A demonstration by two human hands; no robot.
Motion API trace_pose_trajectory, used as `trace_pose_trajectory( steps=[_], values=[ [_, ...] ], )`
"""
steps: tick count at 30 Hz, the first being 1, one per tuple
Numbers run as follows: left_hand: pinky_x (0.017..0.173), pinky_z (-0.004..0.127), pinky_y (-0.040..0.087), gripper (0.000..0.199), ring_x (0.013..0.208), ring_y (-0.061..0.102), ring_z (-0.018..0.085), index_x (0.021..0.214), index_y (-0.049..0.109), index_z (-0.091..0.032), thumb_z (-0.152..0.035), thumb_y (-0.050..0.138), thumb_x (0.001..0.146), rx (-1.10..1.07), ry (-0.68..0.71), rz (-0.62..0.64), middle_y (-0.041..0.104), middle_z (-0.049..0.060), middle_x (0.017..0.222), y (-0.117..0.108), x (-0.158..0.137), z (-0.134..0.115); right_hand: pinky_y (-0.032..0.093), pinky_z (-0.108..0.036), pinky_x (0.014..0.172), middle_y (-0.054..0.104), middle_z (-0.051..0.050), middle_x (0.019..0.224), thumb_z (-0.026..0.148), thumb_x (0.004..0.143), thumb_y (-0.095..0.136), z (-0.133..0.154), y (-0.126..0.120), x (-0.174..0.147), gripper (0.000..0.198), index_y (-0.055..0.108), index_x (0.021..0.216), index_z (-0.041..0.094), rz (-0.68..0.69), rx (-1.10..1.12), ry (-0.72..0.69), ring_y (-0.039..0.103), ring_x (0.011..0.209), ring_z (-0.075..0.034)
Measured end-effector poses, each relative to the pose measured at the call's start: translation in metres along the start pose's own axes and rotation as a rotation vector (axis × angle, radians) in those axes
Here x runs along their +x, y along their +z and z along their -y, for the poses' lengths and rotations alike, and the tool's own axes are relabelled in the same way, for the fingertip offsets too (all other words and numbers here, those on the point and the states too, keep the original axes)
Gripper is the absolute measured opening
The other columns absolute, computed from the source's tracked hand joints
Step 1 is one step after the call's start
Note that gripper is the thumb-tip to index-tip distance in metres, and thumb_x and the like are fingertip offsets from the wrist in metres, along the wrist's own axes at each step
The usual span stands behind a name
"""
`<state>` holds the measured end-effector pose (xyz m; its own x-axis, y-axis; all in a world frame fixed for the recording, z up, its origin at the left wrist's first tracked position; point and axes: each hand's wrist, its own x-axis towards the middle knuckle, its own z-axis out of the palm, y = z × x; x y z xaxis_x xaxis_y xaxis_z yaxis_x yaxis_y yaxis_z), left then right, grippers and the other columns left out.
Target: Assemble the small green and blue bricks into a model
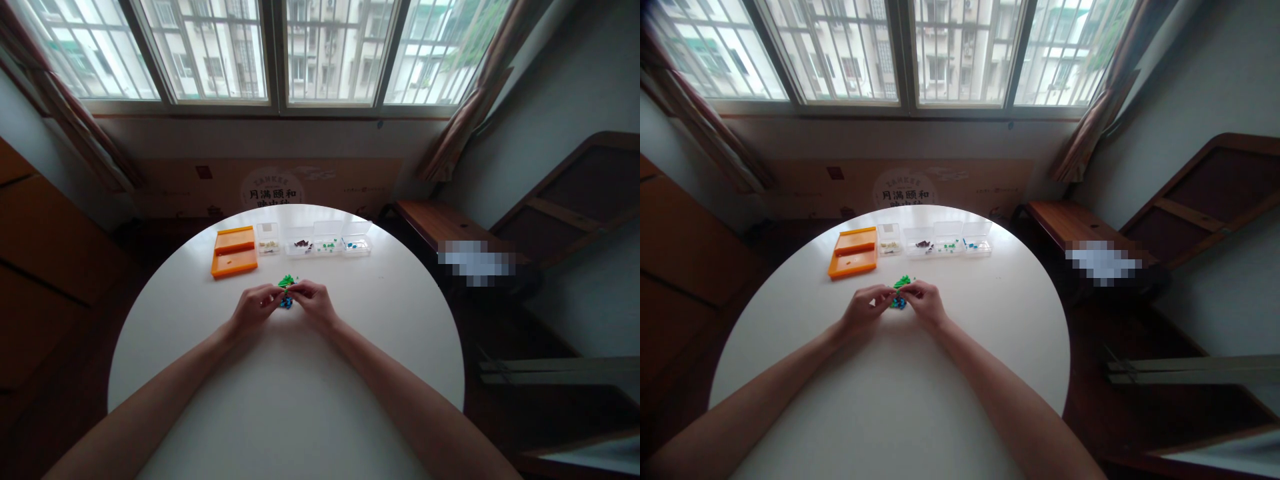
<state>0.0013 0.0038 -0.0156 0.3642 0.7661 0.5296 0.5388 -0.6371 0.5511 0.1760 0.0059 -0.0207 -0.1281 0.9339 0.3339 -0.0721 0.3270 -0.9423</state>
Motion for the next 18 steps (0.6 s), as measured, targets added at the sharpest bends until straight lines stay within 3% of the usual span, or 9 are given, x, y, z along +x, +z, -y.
trace_pose_trajectory(
  steps=[18],
  values=[
    [0.051,0.017,0.04,0.018,0.05,0.048,0.007,0.087,0.068,-0.015,-0.029,0.056,0.084,0.023,0.002,0.018,0.061,0.0,0.063,-0.0021,-0.0002,-0.0021,0.049,-0.028,0.062,0.069,-0.007,0.074,0.034,0.07,0.069,-0.0003,0.0003,-0.0015,0.021,0.07,0.078,0.014,0.031,-0.054,0.038,0.063,0.065,-0.017]
  ],
)
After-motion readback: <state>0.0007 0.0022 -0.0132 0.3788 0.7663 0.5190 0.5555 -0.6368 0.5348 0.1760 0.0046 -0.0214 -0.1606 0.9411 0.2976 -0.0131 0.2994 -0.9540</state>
